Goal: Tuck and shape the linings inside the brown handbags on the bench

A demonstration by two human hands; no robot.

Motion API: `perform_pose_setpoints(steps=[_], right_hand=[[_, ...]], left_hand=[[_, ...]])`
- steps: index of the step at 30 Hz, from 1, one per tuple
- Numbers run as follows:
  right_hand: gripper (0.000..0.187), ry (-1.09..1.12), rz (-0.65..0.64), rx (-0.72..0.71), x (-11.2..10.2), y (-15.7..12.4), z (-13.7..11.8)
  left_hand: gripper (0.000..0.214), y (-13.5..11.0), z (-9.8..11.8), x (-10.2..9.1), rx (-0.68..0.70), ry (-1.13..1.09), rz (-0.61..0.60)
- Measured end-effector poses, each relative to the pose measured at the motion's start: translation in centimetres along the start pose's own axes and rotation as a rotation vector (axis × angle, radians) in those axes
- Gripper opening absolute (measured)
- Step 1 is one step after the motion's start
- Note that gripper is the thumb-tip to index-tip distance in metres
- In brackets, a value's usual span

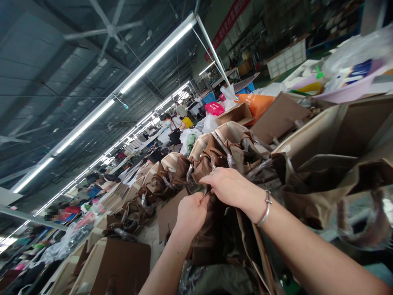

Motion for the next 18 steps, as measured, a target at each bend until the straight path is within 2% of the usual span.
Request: perform_pose_setpoints(steps=[3,10,18], right_hand=[[0.024,-0.041,0.001,0.031,0.0,-0.1,0.3],[0.011,-0.096,0.005,0.065,0.1,0.2,0.4],[0.012,-0.116,0.012,0.059,0.2,0.5,-0.2]], left_hand=[[0.033,0.0,0.1,0.0,0.005,0.004,0.001],[0.031,-0.1,0.8,0.3,0.039,0.07,-0.022],[0.027,-0.4,1.2,0.0,0.071,0.105,-0.056]])
Point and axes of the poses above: each hand's wrist, its own y-axis towards the middle knuckle, its own x-axis out of the palm, z = x × y, the point moved 9 cm from there along y, towards the middle knuckle, and after that the axes turned 10 degrees about -y, right-handed, at the moved point
